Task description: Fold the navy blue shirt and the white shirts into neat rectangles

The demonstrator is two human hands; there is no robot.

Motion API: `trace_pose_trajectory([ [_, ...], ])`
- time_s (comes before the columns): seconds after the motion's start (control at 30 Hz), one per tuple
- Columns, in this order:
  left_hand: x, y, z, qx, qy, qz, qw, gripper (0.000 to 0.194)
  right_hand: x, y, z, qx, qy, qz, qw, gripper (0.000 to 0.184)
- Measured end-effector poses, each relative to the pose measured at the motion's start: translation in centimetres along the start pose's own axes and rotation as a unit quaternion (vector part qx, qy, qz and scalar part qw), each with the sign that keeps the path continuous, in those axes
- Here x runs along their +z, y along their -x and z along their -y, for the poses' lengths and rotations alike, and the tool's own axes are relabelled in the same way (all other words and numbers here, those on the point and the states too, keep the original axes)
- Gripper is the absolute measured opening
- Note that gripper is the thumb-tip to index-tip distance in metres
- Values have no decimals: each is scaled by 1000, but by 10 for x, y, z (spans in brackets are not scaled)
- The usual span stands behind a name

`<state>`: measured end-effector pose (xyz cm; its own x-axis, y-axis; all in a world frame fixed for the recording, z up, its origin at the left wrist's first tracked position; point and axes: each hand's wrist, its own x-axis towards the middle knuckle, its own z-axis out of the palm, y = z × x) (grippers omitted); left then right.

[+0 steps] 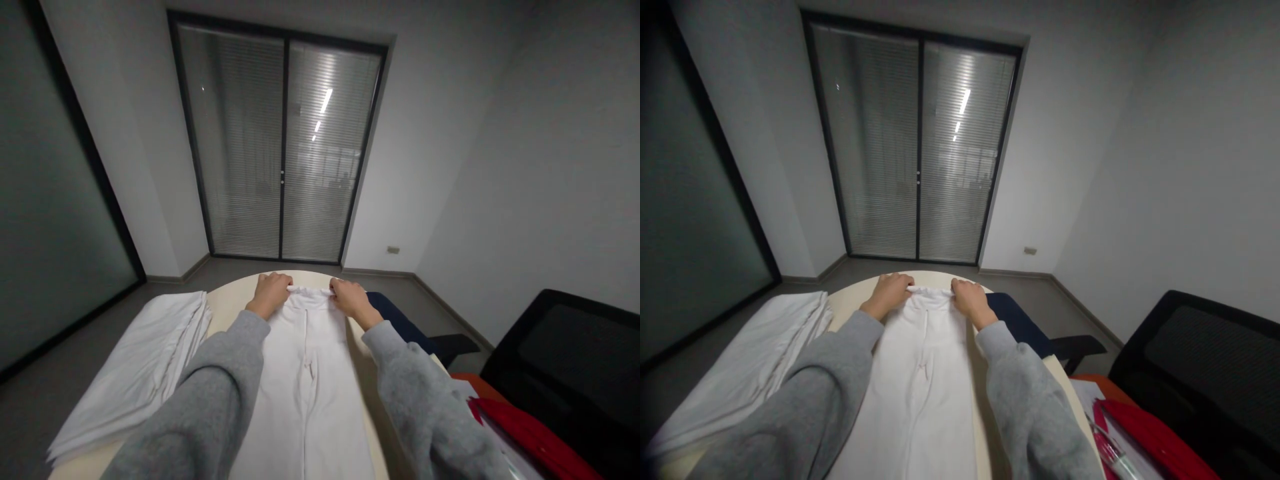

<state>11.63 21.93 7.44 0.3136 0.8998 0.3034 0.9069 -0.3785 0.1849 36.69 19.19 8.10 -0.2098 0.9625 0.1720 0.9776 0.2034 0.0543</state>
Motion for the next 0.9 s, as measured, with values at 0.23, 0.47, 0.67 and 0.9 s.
trace_pose_trajectory([
  [0.23, -48, 71, -20, 72, -11, -9, 997, 21, -31, 84, 25, -69, 38, -67, 995, 20],
  [0.47, -45, 164, -36, 139, -79, -19, 987, 28, -24, 162, 50, -111, 58, -84, 989, 17],
  [0.67, -14, 210, -41, 147, -109, -20, 983, 34, 5, 199, 65, -108, 60, -85, 989, 22],
  [0.9, -5, 226, -39, 174, -114, -5, 978, 36, 26, 216, 67, -113, 45, -89, 989, 19],
])
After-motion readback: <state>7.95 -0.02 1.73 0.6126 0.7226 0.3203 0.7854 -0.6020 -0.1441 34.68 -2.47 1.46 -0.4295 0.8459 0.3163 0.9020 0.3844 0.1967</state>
